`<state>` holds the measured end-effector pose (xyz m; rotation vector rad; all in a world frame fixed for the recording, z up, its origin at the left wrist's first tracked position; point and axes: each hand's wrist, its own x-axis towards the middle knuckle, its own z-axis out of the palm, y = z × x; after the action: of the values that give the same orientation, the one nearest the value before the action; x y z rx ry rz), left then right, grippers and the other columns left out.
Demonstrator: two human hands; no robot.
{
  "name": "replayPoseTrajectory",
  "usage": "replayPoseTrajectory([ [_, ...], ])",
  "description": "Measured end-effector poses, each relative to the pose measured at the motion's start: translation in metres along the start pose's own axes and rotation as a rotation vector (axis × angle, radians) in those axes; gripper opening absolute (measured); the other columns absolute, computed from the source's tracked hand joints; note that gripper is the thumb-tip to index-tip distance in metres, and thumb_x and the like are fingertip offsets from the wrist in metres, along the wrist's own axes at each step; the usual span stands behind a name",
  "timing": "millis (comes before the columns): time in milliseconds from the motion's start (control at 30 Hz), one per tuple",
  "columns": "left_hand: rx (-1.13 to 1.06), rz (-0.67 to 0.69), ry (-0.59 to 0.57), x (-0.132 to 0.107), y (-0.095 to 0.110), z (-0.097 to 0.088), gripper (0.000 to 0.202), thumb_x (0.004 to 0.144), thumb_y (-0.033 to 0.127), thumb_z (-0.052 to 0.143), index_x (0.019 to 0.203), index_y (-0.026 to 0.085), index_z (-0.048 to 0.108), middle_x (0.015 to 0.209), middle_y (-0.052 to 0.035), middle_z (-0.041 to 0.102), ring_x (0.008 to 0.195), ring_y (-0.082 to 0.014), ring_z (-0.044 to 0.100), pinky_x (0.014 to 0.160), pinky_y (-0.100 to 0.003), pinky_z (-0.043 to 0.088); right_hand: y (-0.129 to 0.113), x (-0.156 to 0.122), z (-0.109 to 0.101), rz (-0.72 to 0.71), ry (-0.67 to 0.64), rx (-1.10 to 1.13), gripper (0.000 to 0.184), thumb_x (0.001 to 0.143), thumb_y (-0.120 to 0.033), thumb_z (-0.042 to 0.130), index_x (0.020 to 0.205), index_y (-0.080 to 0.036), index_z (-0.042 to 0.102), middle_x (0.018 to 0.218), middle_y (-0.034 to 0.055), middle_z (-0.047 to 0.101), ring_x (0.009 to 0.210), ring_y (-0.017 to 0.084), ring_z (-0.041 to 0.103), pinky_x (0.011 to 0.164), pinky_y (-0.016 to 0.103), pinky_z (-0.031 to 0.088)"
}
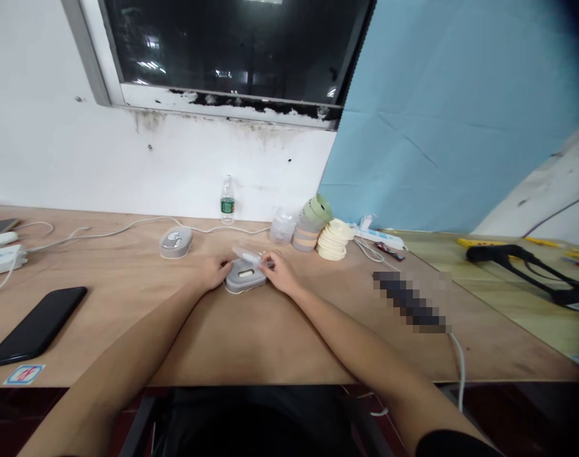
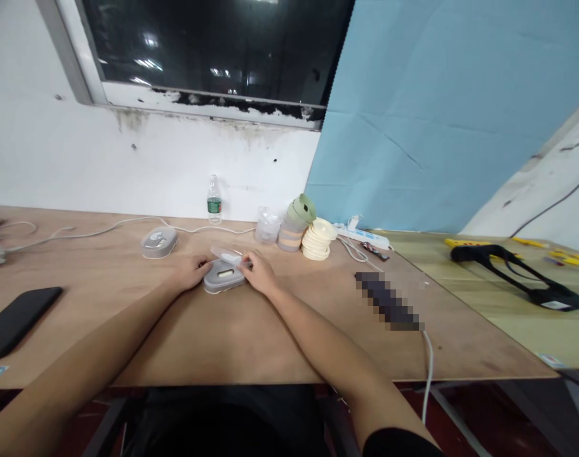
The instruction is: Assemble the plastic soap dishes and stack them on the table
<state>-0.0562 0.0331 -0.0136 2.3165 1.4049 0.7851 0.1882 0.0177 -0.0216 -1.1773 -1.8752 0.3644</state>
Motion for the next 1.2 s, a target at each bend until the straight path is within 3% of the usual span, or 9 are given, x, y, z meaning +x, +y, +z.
replayPoseTrajectory([
  [233,0.055,0.003,-0.003,0.0,0.002,-0.002,0.037,0.09,0.041,0.038,0.094,0.02,0.069,0.095,-0.0057,0.071,0.085,-0.0212,0.064,0.076,-0.031,0.047,0.007,0.0,0.0,0.076,-0.022,0.008,0.021,0.083,-0.033,0.059,0.099,-0.019,0.061,0.1,0.006,0.064,0.083,0.016,0.06,0.076,0.03,0.048],
  [667,0.026,0.075,-0.045,0.003,-0.005,0.005,0.04,0.092,0.041,0.038,0.094,0.017,0.07,0.101,-0.0086,0.071,0.093,-0.0227,0.064,0.085,-0.034,0.049,0.003,-0.001,-0.003,0.048,-0.054,-0.048,0.016,0.084,-0.03,0.057,0.095,-0.021,0.064,0.097,0.0044,0.066,0.084,0.017,0.061,0.078,0.031,0.048],
  [767,0.022,0.047,-0.024,0.002,-0.005,0.004,0.041,0.093,0.044,0.039,0.1,0.019,0.07,0.103,-0.0082,0.071,0.093,-0.023,0.064,0.084,-0.035,0.049,-0.001,-0.002,-0.005,0.002,-0.002,-0.049,0.02,0.085,-0.033,0.057,0.1,-0.021,0.062,0.103,0.0056,0.066,0.092,0.019,0.061,0.083,0.034,0.047],
  [900,0.013,-0.023,0.069,0.001,-0.008,0.003,0.044,0.093,0.049,0.037,0.106,0.019,0.067,0.101,-0.0079,0.071,0.091,-0.0232,0.065,0.083,-0.034,0.049,-0.003,-0.006,-0.008,-0.04,0.17,0.066,0.033,0.085,-0.042,0.058,0.112,-0.021,0.056,0.106,0.0082,0.065,0.096,0.021,0.062,0.088,0.036,0.048],
  [1033,-0.035,-0.053,0.218,0.001,-0.012,-0.003,0.05,0.095,0.05,0.033,0.12,0.015,0.059,0.106,-0.0092,0.069,0.091,-0.0211,0.064,0.084,-0.033,0.048,-0.004,-0.007,-0.006,0.034,0.239,0.321,0.048,0.085,-0.054,0.054,0.12,-0.022,0.047,0.091,0.0047,0.065,0.073,0.017,0.064,0.073,0.033,0.052],
  [1200,-0.107,0.112,0.241,-0.007,0.0,-0.012,0.051,0.095,0.048,0.036,0.133,0.017,0.049,0.104,-0.0057,0.068,0.091,-0.0181,0.063,0.085,-0.029,0.048,-0.011,-0.005,-0.005,0.183,0.111,0.558,0.068,0.082,-0.067,0.049,0.133,-0.023,0.039,0.07,-0.0006,0.061,0.048,0.014,0.056,0.05,0.029,0.046],
])
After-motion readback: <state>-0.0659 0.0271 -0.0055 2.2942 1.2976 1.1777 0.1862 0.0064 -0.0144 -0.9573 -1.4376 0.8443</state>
